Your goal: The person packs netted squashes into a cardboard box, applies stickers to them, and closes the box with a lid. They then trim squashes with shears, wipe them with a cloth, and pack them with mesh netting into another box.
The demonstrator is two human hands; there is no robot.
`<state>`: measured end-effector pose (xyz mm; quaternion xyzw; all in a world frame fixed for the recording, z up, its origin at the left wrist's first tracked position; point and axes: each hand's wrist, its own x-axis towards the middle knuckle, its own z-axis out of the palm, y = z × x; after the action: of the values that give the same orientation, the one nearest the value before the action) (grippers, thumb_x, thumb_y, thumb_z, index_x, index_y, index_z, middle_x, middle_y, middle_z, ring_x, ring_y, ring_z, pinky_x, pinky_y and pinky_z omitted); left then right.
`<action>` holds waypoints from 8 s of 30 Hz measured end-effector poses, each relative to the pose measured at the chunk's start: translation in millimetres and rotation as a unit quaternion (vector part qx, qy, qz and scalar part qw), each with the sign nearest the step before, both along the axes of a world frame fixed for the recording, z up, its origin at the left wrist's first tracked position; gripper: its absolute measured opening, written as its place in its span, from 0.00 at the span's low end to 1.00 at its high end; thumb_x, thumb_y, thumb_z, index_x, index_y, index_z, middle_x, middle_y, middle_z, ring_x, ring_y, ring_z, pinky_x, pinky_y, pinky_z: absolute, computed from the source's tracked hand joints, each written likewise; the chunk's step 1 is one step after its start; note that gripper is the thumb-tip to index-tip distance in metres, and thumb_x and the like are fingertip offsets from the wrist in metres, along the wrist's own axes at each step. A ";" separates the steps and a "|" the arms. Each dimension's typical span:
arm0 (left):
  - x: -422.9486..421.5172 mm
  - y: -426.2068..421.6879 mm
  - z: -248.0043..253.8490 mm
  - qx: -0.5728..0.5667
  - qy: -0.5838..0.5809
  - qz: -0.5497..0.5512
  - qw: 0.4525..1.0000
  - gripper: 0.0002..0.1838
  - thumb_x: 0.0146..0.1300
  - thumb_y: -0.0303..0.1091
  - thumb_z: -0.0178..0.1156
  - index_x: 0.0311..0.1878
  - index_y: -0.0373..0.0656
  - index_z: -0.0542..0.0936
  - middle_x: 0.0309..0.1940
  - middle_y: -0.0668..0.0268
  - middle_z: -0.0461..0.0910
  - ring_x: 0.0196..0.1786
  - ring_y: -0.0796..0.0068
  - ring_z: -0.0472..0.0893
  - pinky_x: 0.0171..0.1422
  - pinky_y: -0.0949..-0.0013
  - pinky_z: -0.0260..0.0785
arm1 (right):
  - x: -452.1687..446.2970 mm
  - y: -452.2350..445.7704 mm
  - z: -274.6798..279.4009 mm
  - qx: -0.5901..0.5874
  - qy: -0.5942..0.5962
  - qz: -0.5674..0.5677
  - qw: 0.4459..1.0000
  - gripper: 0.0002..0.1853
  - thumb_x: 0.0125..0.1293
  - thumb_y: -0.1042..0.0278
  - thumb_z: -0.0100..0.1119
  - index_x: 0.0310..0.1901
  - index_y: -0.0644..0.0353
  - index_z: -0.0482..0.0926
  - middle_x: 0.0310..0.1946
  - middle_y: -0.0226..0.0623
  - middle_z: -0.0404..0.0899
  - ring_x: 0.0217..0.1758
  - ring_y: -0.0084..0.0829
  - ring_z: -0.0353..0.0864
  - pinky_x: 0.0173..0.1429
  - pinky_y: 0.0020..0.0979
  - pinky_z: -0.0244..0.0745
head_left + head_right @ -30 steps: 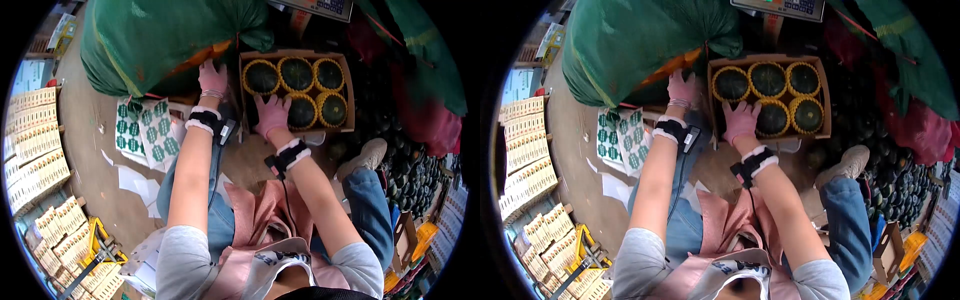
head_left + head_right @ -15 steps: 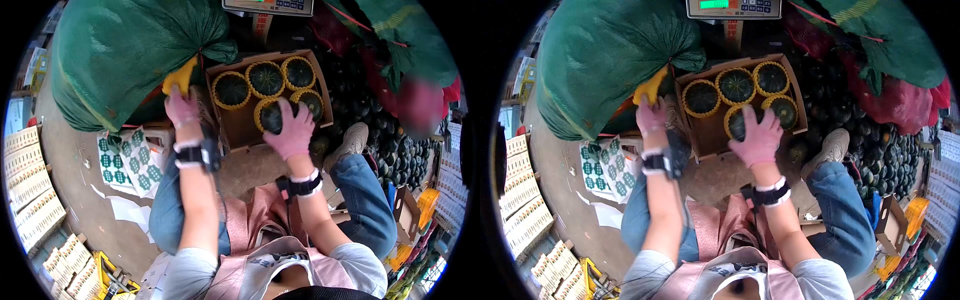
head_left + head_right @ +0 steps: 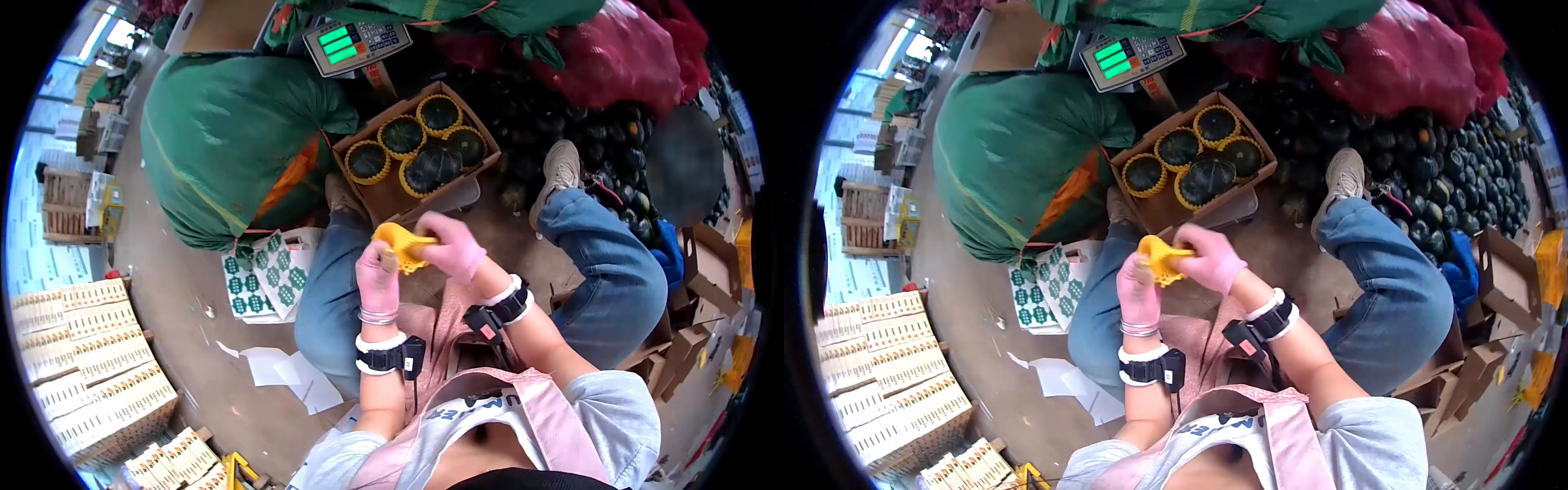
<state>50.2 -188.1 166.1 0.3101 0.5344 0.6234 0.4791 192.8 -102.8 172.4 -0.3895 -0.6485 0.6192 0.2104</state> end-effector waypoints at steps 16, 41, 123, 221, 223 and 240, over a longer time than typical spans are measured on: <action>15.6 -36.4 33.7 0.031 -0.197 -0.203 0.959 0.20 0.52 0.34 0.70 0.46 0.40 0.75 0.41 0.70 0.81 0.46 0.69 0.80 0.56 0.67 0.70 | 65.1 -22.3 -4.0 -0.010 0.342 0.053 0.938 0.15 0.50 0.86 0.53 0.42 0.67 0.80 0.46 0.35 0.81 0.48 0.29 0.80 0.52 0.26 0.75; 6.8 -18.5 42.4 0.178 0.274 -0.254 0.910 0.10 0.51 0.28 0.66 0.34 0.42 0.73 0.42 0.58 0.77 0.53 0.58 0.76 0.64 0.60 0.60 | 45.7 -34.0 -18.5 0.071 0.218 -0.054 0.972 0.08 0.40 0.78 0.57 0.27 0.64 0.73 0.33 0.35 0.69 0.39 0.28 0.69 0.43 0.25 0.65; 2.9 70.8 -67.3 0.002 0.225 0.222 0.949 0.27 0.69 0.45 0.47 0.65 0.37 0.62 0.62 0.49 0.65 0.64 0.54 0.65 0.69 0.61 0.55 | -37.0 114.1 -58.8 0.231 -0.050 -0.004 0.972 0.54 0.33 0.56 0.76 0.65 0.59 0.57 0.58 0.51 0.61 0.62 0.49 0.61 0.67 0.41 0.59; -22.8 -37.7 -56.3 -0.213 -0.204 0.097 0.951 0.09 0.64 0.31 0.59 0.43 0.37 0.80 0.33 0.70 0.82 0.32 0.84 0.79 0.36 0.80 0.73 | 49.4 102.5 -29.9 -0.083 0.227 0.199 0.950 0.04 0.53 0.75 0.64 0.31 0.63 0.81 0.47 0.39 0.74 0.51 0.31 0.73 0.56 0.28 0.66; -6.1 -42.2 -87.7 -0.204 -0.199 0.143 0.948 0.09 0.65 0.31 0.58 0.45 0.37 0.79 0.36 0.71 0.81 0.34 0.85 0.77 0.39 0.80 0.71 | 50.9 119.5 -76.0 -0.001 0.198 0.091 0.976 0.10 0.54 0.74 0.64 0.39 0.62 0.78 0.43 0.38 0.75 0.48 0.34 0.75 0.53 0.30 0.69; 11.6 -36.1 -92.2 -0.200 -0.123 0.069 0.970 0.10 0.67 0.29 0.55 0.49 0.37 0.75 0.41 0.71 0.79 0.42 0.86 0.73 0.49 0.79 0.67 | -13.3 178.8 -129.1 0.255 -0.298 0.119 0.912 0.08 0.61 0.64 0.56 0.42 0.47 0.77 0.39 0.41 0.78 0.46 0.45 0.77 0.50 0.38 0.72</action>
<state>61.8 -224.2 73.8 0.0912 0.6055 0.5689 0.5490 179.5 76.0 43.3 -0.4086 -0.8588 0.3082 0.0244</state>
